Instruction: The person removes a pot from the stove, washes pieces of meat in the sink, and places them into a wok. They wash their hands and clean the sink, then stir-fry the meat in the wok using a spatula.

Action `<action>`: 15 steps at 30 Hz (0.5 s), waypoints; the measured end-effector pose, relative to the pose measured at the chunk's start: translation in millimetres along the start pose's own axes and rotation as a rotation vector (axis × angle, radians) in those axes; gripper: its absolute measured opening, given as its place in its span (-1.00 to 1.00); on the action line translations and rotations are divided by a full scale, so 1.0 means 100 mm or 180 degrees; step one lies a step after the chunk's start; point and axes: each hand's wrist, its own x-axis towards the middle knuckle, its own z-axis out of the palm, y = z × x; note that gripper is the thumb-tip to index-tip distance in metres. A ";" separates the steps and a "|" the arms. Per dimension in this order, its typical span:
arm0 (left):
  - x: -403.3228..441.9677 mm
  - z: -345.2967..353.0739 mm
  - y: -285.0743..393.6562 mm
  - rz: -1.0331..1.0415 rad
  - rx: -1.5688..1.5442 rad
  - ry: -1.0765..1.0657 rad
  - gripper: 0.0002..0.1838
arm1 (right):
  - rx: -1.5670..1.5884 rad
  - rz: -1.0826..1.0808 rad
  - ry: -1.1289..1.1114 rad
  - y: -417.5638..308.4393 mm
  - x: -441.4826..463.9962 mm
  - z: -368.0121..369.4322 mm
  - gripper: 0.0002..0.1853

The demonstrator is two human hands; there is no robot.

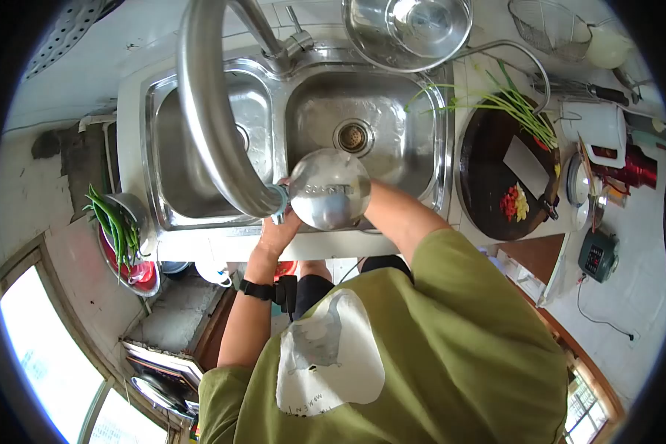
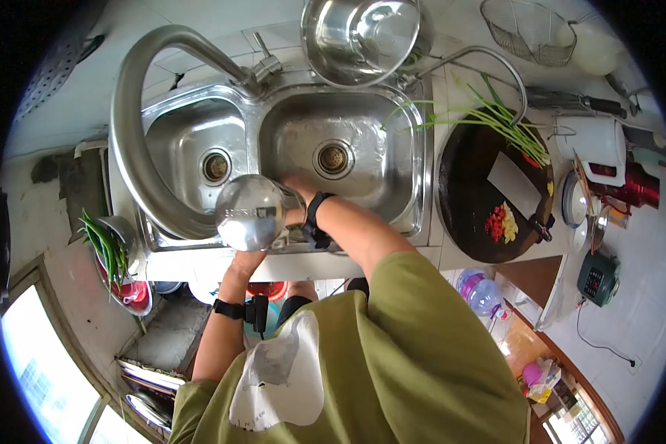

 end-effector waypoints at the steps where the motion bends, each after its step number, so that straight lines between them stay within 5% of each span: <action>1: -0.02 0.04 -0.12 0.0029 -0.0065 0.0027 -0.48 | -0.1271 0.0440 0.0049 0.06 0.21 -0.06 -0.47; 3: -0.04 0.08 -0.28 0.0133 0.0547 0.0075 -0.49 | -0.2348 0.0596 0.0701 0.87 0.75 -0.03 -0.64; 5: -0.11 0.07 -0.26 0.0190 0.1213 0.0002 -0.50 | -0.2813 0.0421 0.1685 0.88 0.77 -0.57 -0.82; 7: -0.05 -0.09 0.00 -0.0113 0.0809 -0.0290 -0.57 | -0.2384 0.0890 0.1415 1.23 0.46 -1.08 -0.82; 9: 0.03 -0.06 0.13 -0.0128 0.0280 0.0187 -0.69 | -0.2319 0.1085 0.1295 1.19 -0.27 -1.30 -0.79; 11: 0.09 -0.02 0.18 -0.0293 -0.0309 0.0425 -0.75 | -0.3601 0.0604 -0.0167 2.07 -0.56 -0.97 -0.78; 13: 0.15 -0.11 0.44 -0.0383 -0.0330 0.0522 -0.71 | -0.2709 0.1735 -0.0953 1.53 -0.66 -0.58 -0.73; 15: 0.17 -0.14 0.43 -0.0575 -0.0401 0.0289 -0.72 | -0.2447 0.1796 -0.1164 0.77 -0.59 -0.49 -0.63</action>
